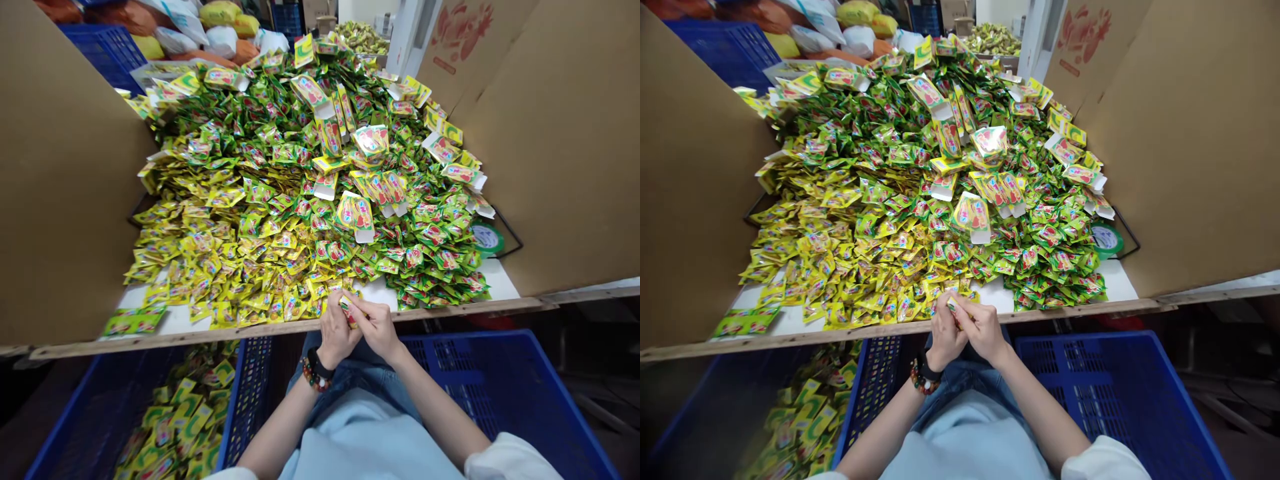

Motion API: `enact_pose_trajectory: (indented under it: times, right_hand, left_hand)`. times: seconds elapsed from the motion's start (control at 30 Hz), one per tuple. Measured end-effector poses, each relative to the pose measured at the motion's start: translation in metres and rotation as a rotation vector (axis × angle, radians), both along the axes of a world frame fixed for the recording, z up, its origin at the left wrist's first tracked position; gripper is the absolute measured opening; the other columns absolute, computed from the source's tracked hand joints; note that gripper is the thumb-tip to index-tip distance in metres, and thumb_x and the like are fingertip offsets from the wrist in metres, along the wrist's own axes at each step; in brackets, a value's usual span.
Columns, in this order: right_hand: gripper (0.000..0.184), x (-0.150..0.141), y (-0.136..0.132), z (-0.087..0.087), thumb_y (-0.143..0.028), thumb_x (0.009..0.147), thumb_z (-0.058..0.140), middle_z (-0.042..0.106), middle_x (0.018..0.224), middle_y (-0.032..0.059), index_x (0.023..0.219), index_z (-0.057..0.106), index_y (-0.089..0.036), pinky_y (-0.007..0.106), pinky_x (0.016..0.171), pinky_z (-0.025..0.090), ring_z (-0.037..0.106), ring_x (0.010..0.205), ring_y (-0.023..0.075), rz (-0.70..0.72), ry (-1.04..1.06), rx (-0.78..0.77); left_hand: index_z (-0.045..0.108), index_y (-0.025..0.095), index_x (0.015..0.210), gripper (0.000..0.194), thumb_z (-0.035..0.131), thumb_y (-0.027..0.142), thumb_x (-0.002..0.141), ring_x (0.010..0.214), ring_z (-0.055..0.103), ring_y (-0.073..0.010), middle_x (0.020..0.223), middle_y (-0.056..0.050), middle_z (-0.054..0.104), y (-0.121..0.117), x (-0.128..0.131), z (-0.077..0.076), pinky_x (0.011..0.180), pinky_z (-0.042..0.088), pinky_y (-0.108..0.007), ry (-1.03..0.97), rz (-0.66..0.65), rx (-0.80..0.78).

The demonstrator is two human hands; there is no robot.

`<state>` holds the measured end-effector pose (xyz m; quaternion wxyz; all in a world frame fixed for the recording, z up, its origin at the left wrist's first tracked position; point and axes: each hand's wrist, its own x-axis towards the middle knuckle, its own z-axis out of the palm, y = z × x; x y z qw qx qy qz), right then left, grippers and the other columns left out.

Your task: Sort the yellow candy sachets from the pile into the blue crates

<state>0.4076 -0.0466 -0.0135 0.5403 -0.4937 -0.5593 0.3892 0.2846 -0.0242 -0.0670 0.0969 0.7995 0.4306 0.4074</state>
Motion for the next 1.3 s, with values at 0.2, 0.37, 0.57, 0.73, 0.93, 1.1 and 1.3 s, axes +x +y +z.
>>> enact_pose_trajectory:
  times: [0.2,0.37,0.57,0.73,0.93,1.1,1.3]
  right_hand:
    - [0.042,0.011,0.003,0.007,-0.033,0.097,0.048,0.071,0.12,0.0111,0.137,0.057,-0.023,0.044,0.09,0.057,0.069,0.108,0.0291,0.179,-0.341,0.114]
    - [0.048,0.008,-0.003,-0.008,-0.026,0.099,0.042,0.074,0.098,0.0163,0.146,0.044,-0.016,0.036,0.07,0.06,0.072,0.083,0.0246,0.123,-0.651,0.43]
    - [0.047,0.021,0.013,-0.018,-0.03,0.097,0.052,0.076,0.099,0.0051,0.144,0.047,-0.027,0.03,0.075,0.06,0.074,0.081,0.0182,0.109,-0.288,0.367]
    - [0.052,0.022,0.08,-0.013,-0.005,0.09,0.042,0.064,0.132,0.0109,0.138,0.055,-0.02,0.042,0.104,0.048,0.058,0.125,0.0245,-0.117,-0.587,0.277]
    - [0.051,0.0,0.127,-0.01,0.003,0.083,0.044,0.058,0.138,0.0146,0.126,0.063,-0.017,0.054,0.109,0.037,0.049,0.132,0.0309,-0.003,-0.876,0.207]
    - [0.024,0.009,0.103,-0.02,-0.02,0.089,0.054,0.073,0.111,0.0093,0.106,0.07,-0.02,0.043,0.095,0.047,0.065,0.104,0.0254,-0.193,-0.142,0.079]
    - [0.034,0.011,0.08,-0.017,-0.046,0.069,0.078,0.068,0.075,-0.0018,0.089,0.066,-0.022,0.031,0.064,0.055,0.064,0.067,0.0159,-0.133,0.6,-0.212]
  left_hand:
    - [0.026,0.012,0.143,0.061,0.046,0.038,0.092,0.106,0.063,-0.0312,0.121,-0.023,0.056,0.0,-0.004,-0.003,0.083,0.054,-0.044,-0.022,0.052,-0.019]
    - [0.032,0.014,0.139,0.051,0.037,0.039,0.096,0.108,0.062,-0.0277,0.12,-0.02,0.057,-0.002,0.004,0.002,0.088,0.054,-0.044,-0.034,-0.024,-0.024]
    - [0.051,0.021,0.112,0.042,0.065,0.046,0.081,0.101,0.061,-0.0263,0.108,-0.01,0.061,-0.018,-0.094,0.047,0.089,0.05,-0.045,-0.147,0.468,0.087]
    - [0.06,0.031,0.104,0.041,0.077,0.036,0.067,0.132,0.038,-0.0444,0.141,-0.005,0.047,-0.036,-0.218,0.094,0.104,0.027,-0.07,0.028,1.275,0.253]
    - [0.072,0.023,0.087,0.019,0.06,0.037,0.084,0.099,0.056,-0.0288,0.098,-0.007,0.064,0.017,-0.139,0.084,0.095,0.039,-0.051,0.055,0.701,0.108]
    - [0.076,0.022,0.093,0.024,0.053,0.028,0.09,0.099,0.047,-0.03,0.1,-0.011,0.066,0.087,-0.081,0.086,0.088,0.04,-0.044,0.21,0.521,0.043]
    - [0.074,0.024,0.107,0.032,0.058,0.017,0.08,0.106,0.046,-0.0355,0.117,-0.012,0.063,0.148,-0.082,0.099,0.085,0.041,-0.047,0.473,0.421,-0.048]
